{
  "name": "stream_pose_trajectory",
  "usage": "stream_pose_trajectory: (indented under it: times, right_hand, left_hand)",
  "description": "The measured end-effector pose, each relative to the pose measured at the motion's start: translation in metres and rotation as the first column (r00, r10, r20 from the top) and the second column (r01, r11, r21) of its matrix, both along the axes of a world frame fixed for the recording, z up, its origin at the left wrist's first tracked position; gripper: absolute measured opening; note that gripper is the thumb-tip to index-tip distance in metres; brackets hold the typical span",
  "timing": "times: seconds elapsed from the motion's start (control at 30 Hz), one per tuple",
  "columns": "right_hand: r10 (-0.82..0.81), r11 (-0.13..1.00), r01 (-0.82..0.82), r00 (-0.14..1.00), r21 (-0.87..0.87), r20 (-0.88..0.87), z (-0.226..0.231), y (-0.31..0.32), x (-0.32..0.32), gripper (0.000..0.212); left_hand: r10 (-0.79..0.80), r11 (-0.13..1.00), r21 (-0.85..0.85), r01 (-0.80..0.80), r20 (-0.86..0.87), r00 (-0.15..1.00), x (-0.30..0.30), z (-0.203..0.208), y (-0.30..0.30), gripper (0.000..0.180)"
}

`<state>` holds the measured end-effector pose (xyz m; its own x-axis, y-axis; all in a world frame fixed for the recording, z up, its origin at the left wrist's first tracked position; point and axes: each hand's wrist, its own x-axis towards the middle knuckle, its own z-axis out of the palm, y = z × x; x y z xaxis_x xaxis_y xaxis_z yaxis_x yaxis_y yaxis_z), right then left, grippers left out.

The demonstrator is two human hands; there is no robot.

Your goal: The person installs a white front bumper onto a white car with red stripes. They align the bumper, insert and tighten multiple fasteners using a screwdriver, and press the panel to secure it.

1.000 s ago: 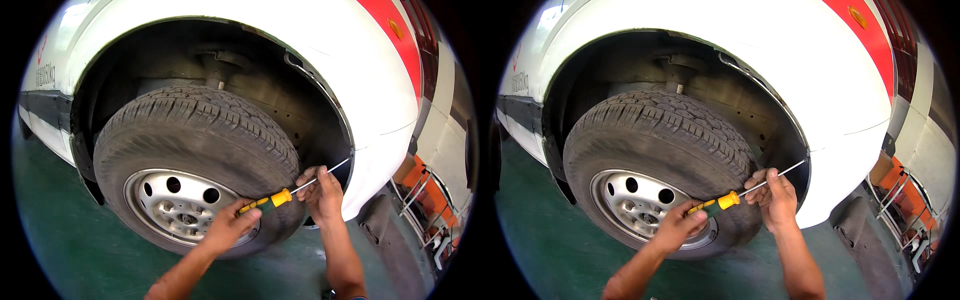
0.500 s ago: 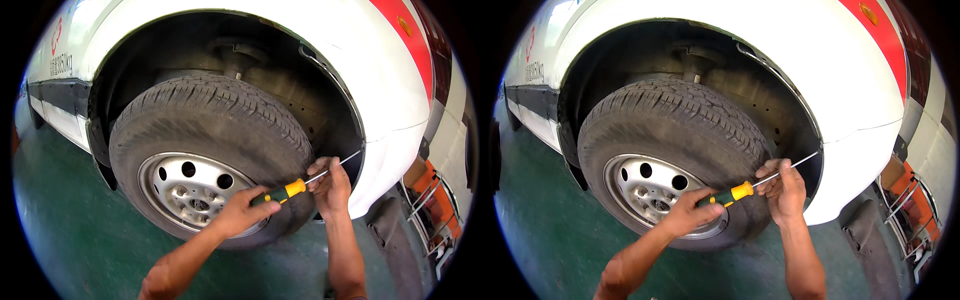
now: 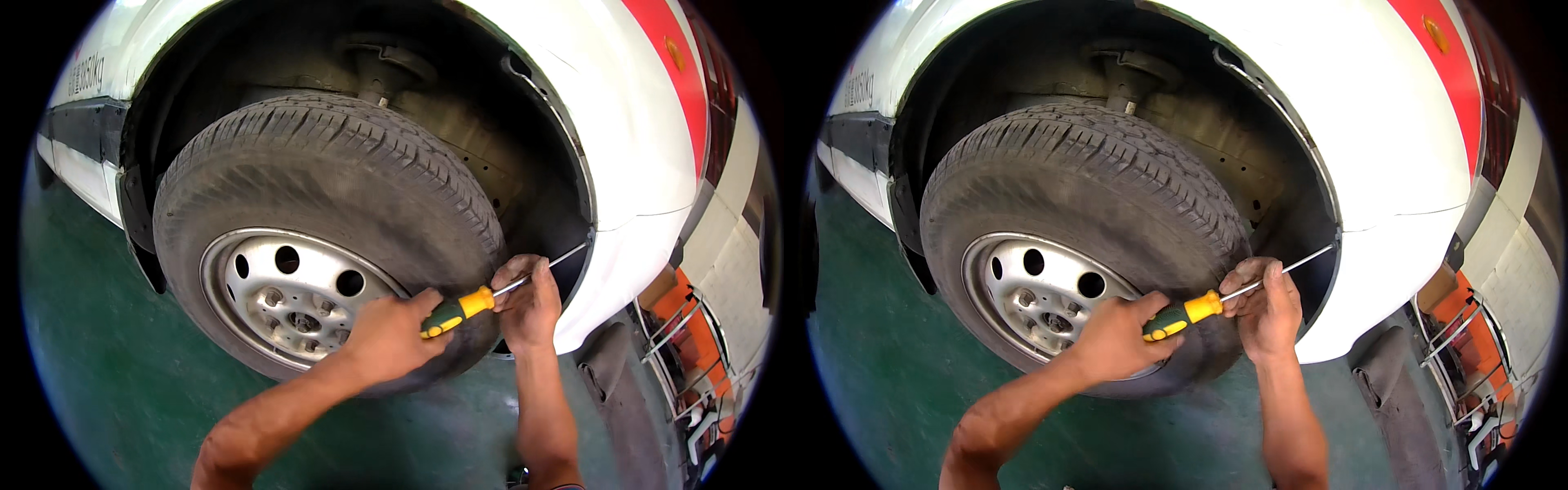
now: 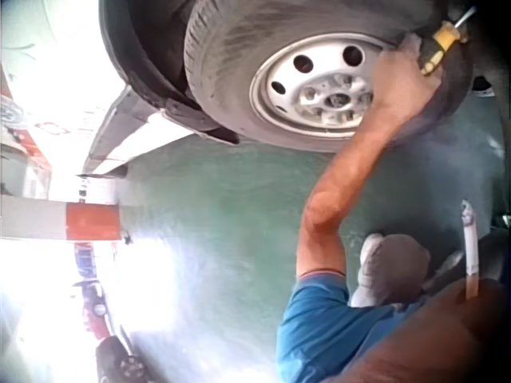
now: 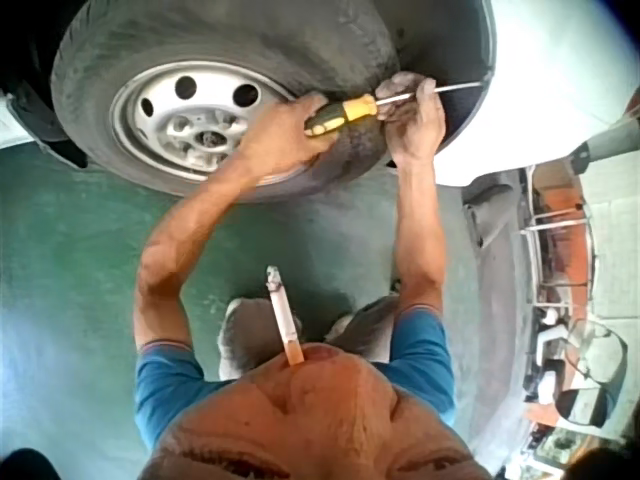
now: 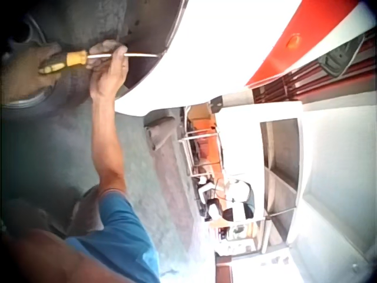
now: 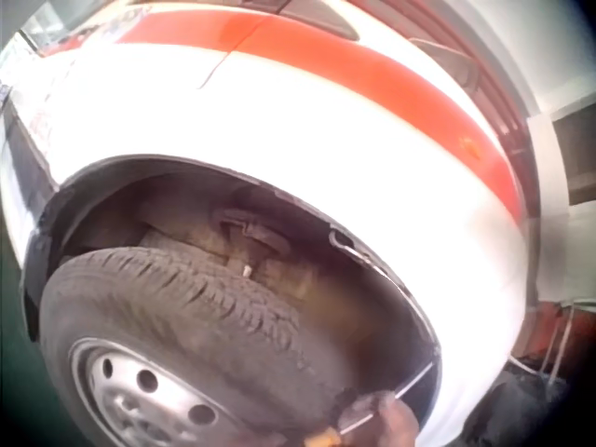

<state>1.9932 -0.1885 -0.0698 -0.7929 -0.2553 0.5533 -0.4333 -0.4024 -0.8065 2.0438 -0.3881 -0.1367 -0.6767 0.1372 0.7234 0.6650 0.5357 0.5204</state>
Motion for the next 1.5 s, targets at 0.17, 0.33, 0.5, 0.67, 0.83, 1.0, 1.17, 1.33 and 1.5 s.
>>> stream_pose_trajectory:
  times: [0.17, 0.33, 0.5, 0.67, 0.83, 1.0, 1.17, 1.33, 1.5]
  right_hand:
    - [-0.065, 0.998, 0.065, 0.997, -0.009, 0.036, 0.000, 0.002, 0.002, 0.042]
    - [-0.022, 0.998, 0.024, 0.999, -0.062, 0.044, -0.001, 0.001, 0.002, 0.041]
    - [-0.096, 0.994, 0.099, 0.993, -0.038, 0.074, -0.004, -0.015, -0.002, 0.039]
    - [-0.125, 0.986, 0.135, 0.987, -0.097, 0.103, -0.015, -0.016, -0.001, 0.035]
    - [-0.075, 0.987, 0.085, 0.994, -0.138, 0.081, -0.010, -0.022, -0.018, 0.033]
    - [-0.230, 0.971, 0.230, 0.973, -0.065, 0.003, -0.004, 0.003, -0.001, 0.030]
    - [0.016, 0.993, -0.007, 0.997, -0.120, 0.076, -0.021, -0.028, 0.000, 0.032]
    - [0.146, 0.984, -0.141, 0.988, -0.107, 0.045, -0.014, -0.030, 0.003, 0.034]
    - [0.111, 0.991, -0.101, 0.986, -0.085, 0.122, -0.010, -0.033, 0.006, 0.033]
  left_hand:
    - [0.198, 0.979, -0.015, -0.201, -0.108, 0.974, 0.008, 0.000, 0.010, 0.047]
    - [-0.077, 0.989, 0.135, 0.062, 0.113, 0.991, 0.004, 0.004, 0.004, 0.048]
    - [0.350, 0.930, -0.088, -0.357, -0.085, 0.933, 0.012, 0.001, -0.003, 0.048]
    - [0.118, 0.992, 0.016, -0.124, 0.214, 0.970, 0.013, -0.002, -0.009, 0.046]
    - [-0.716, 0.680, 0.681, 0.271, 0.539, 0.444, -0.011, 0.010, -0.026, 0.035]
    - [0.387, 0.913, -0.067, -0.403, -0.177, 0.905, 0.001, 0.003, 0.017, 0.037]
    - [-0.128, 0.980, 0.193, 0.056, 0.383, 0.915, 0.022, 0.008, -0.030, 0.039]
    - [-0.457, 0.870, 0.472, 0.145, 0.659, 0.598, 0.023, 0.012, -0.040, 0.031]
    - [0.563, 0.816, -0.152, -0.558, -0.011, 0.827, 0.042, 0.008, -0.011, 0.034]
